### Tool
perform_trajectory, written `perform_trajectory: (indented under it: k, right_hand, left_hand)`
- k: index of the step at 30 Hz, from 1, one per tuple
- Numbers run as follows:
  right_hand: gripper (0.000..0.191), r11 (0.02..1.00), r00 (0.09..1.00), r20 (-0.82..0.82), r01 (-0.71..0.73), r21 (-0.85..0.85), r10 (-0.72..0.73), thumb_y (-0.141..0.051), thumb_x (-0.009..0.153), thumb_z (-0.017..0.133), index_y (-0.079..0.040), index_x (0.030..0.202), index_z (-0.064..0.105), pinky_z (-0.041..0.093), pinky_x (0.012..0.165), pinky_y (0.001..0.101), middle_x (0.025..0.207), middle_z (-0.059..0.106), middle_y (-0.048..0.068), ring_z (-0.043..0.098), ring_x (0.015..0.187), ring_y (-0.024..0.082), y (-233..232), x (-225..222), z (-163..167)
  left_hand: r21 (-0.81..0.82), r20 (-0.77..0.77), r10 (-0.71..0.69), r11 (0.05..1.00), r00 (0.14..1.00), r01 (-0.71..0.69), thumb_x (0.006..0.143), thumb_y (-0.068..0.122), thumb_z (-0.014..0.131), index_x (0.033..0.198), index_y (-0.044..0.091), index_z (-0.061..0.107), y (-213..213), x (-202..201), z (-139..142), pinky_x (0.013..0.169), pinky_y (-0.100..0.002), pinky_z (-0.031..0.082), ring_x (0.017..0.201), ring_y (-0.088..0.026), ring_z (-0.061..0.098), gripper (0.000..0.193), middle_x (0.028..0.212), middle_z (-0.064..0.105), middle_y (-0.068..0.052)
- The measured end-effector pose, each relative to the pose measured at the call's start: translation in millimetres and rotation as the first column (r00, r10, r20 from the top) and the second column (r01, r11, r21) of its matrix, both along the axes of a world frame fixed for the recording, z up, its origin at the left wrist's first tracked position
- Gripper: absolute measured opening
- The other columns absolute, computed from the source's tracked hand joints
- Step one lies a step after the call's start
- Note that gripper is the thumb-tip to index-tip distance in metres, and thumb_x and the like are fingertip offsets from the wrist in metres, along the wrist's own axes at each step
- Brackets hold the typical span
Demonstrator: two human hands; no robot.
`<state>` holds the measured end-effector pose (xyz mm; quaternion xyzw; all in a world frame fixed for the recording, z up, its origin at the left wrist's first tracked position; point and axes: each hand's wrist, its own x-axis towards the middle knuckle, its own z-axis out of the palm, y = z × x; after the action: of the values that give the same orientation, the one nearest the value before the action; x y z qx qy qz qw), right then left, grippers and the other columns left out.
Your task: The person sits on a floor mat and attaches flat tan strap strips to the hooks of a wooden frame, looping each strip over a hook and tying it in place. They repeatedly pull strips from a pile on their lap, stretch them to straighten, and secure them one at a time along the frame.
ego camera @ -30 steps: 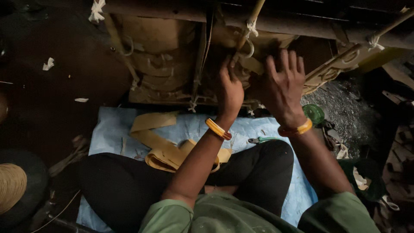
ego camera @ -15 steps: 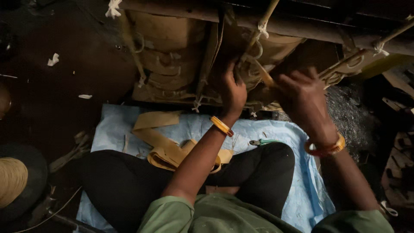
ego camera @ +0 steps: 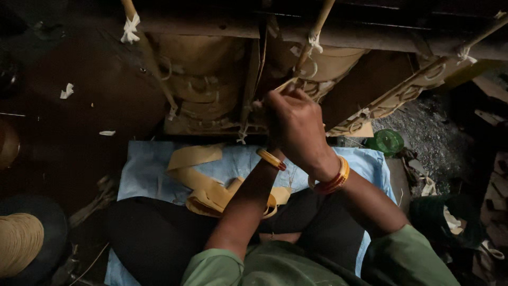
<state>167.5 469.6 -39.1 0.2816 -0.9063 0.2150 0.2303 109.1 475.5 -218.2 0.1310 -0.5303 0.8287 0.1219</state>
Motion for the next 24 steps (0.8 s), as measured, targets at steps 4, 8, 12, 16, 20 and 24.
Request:
perform_trajectory:
  k: [4,8,12,16,20,24]
  right_hand:
    - [0.021,0.990,0.981,-0.139,-0.138,0.007,0.138,-0.033,0.099,0.072,-0.012,0.100,0.067,0.054,0.094,0.0407,0.086,0.073,0.006,0.070,0.083,0.020,13,2,8]
    - [0.018,0.956,0.901,-0.333,0.223,-0.191,-0.277,-0.018,0.104,0.076,-0.004,0.114,0.072,0.054,0.088,0.0387,0.110,0.074,0.011,0.071,0.093,0.022,38,-7,8]
    - [0.019,0.872,0.932,-0.099,0.285,-0.397,-0.349,-0.009,0.102,0.081,0.001,0.115,0.071,0.055,0.073,0.0302,0.114,0.071,0.012,0.070,0.088,0.018,48,-23,-7]
    - [0.019,0.838,0.943,-0.103,0.227,-0.497,-0.317,0.003,0.099,0.078,0.000,0.117,0.071,0.056,0.077,0.0299,0.109,0.067,0.010,0.069,0.094,0.019,50,-36,-25]
    - [0.018,0.765,0.919,-0.103,0.249,-0.594,-0.380,0.010,0.093,0.074,0.002,0.109,0.069,0.051,0.072,0.0327,0.101,0.063,0.012,0.063,0.084,0.022,48,-44,-38]
    - [0.020,0.843,0.838,-0.277,0.335,-0.420,-0.471,0.009,0.090,0.075,-0.001,0.107,0.071,0.056,0.077,0.0375,0.103,0.067,0.013,0.069,0.092,0.027,42,-48,-50]
  left_hand:
    - [-0.747,-0.052,0.174,0.647,0.983,-0.155,0.090,0.040,0.065,0.104,-0.001,0.068,-10,-24,-23,0.084,-0.029,0.053,0.084,-0.018,0.065,0.043,0.089,0.069,-0.010]
    - [-0.610,-0.473,0.514,-0.777,0.716,0.154,0.102,0.026,0.062,0.111,0.000,0.071,-21,-23,9,0.085,-0.031,0.054,0.089,-0.018,0.070,0.028,0.099,0.075,-0.010]
    - [-0.577,-0.605,0.556,-0.799,0.570,0.167,0.106,0.017,0.063,0.118,-0.001,0.071,-26,-27,30,0.094,-0.035,0.055,0.099,-0.022,0.071,0.023,0.109,0.076,-0.012]
    - [-0.606,-0.615,0.528,-0.791,0.585,0.077,0.107,0.017,0.060,0.124,-0.003,0.066,-24,-35,25,0.098,-0.035,0.052,0.108,-0.022,0.069,0.027,0.117,0.073,-0.012]
    - [-0.648,-0.513,0.527,-0.755,0.678,0.097,0.106,0.023,0.062,0.125,-0.005,0.063,-24,-38,20,0.089,-0.034,0.050,0.099,-0.020,0.064,0.034,0.111,0.070,-0.014]
    - [-0.588,-0.442,0.459,-0.797,0.771,0.137,0.107,0.029,0.059,0.125,-0.005,0.066,-28,-35,18,0.084,-0.035,0.052,0.094,-0.021,0.067,0.039,0.107,0.074,-0.017]
